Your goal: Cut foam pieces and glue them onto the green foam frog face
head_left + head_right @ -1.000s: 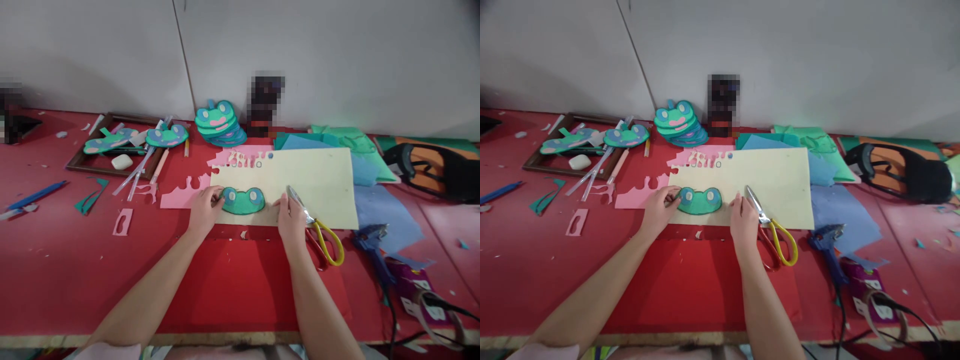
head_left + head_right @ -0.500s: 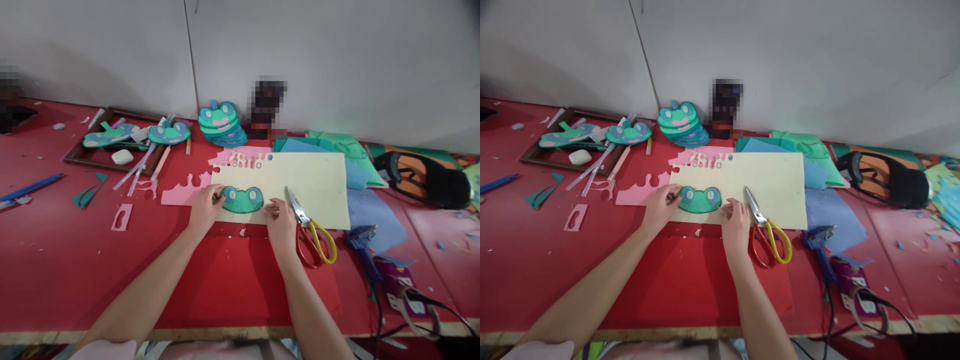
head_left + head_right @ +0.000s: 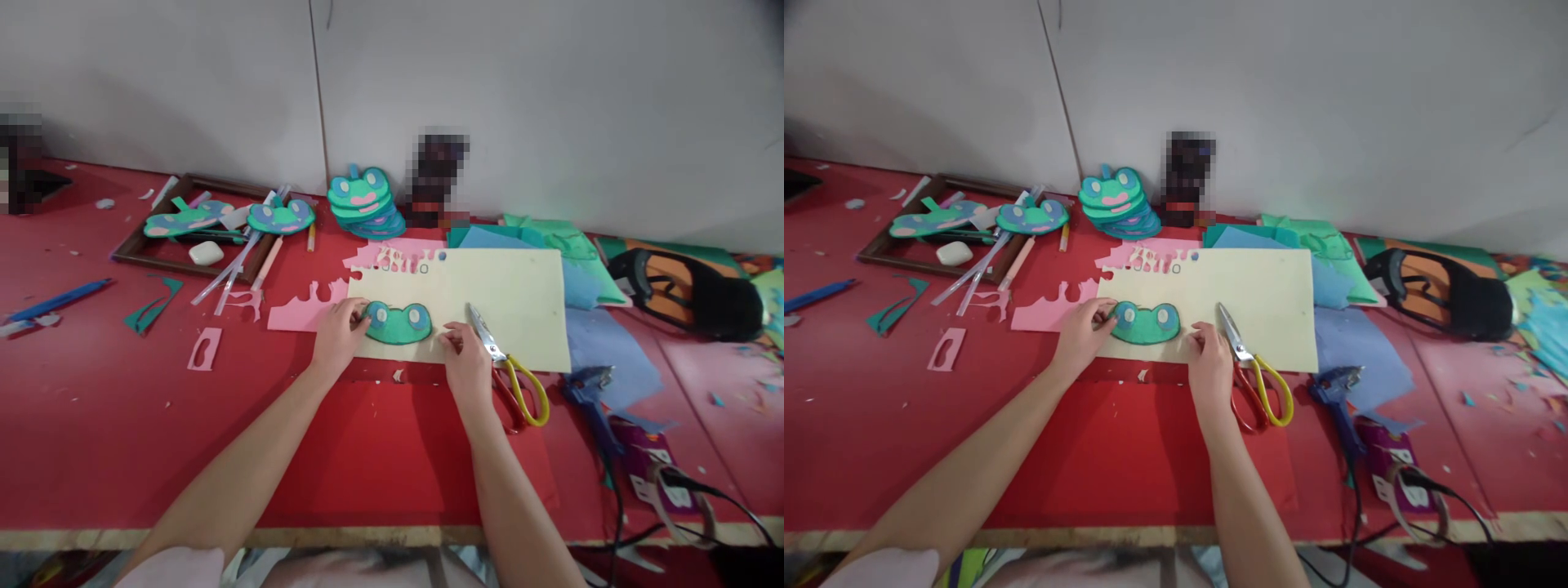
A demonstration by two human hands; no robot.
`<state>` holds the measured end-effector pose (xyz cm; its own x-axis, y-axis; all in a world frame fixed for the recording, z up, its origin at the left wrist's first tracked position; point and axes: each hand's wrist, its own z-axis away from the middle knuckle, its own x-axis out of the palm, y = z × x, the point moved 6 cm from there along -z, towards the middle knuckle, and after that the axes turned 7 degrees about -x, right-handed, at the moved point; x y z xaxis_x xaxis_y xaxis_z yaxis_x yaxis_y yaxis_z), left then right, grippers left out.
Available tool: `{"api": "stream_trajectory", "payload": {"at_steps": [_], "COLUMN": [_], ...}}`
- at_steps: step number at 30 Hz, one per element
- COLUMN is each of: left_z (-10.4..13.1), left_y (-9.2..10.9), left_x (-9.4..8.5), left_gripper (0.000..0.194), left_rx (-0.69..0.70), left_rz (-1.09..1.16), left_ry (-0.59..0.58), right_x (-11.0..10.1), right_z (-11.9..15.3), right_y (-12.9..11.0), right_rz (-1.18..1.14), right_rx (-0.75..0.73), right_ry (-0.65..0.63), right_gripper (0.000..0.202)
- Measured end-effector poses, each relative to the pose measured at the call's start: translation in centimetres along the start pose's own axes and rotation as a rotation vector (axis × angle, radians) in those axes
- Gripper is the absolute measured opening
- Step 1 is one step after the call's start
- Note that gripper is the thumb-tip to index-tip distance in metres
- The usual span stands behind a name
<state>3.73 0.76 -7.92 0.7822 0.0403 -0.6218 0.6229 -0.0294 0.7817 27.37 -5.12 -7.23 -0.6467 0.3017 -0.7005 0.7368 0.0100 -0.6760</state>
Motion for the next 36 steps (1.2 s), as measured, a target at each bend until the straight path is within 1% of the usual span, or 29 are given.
{"api": "stream_trajectory", "payload": {"at_steps": [5, 11, 21, 26, 29, 31, 36], "left_z": [0.0, 0.0, 0.0, 0.0, 0.0, 0.0, 0.0], "left_y": [0.0, 0.0, 0.0, 0.2, 0.2, 0.1, -0.1], "left_x": [0.0, 0.0, 0.0, 0.0, 0.0, 0.0, 0.1], "left_gripper": [0.026, 0.025, 0.025, 0.025, 0.024, 0.024, 0.026], "left_rx": [0.008, 0.021, 0.012, 0.025, 0.02, 0.016, 0.024], "left_rz": [-0.007, -0.007, -0.003, -0.008, -0.01, -0.012, -0.013], "left_ry": [0.011, 0.016, 0.006, 0.016, 0.012, 0.012, 0.018], "right_x": [-0.8, -0.5, -0.4, -0.3, -0.3, -0.3, -0.6], "right_z": [0.3, 0.2, 0.1, 0.0, -0.1, 0.2, 2.7], "right_y": [0.5, 0.4, 0.6, 0.5, 0.4, 0.2, -0.6], "right_rz": [0.013, 0.039, 0.047, 0.078, 0.094, 0.106, 0.074], "right_rx": [-0.01, -0.069, -0.057, -0.09, -0.095, -0.101, -0.103], "right_ry": [0.053, 0.016, 0.029, 0.03, -0.007, -0.068, -0.253], "right_gripper": [0.023, 0.019, 0.015, 0.017, 0.017, 0.016, 0.015]}}
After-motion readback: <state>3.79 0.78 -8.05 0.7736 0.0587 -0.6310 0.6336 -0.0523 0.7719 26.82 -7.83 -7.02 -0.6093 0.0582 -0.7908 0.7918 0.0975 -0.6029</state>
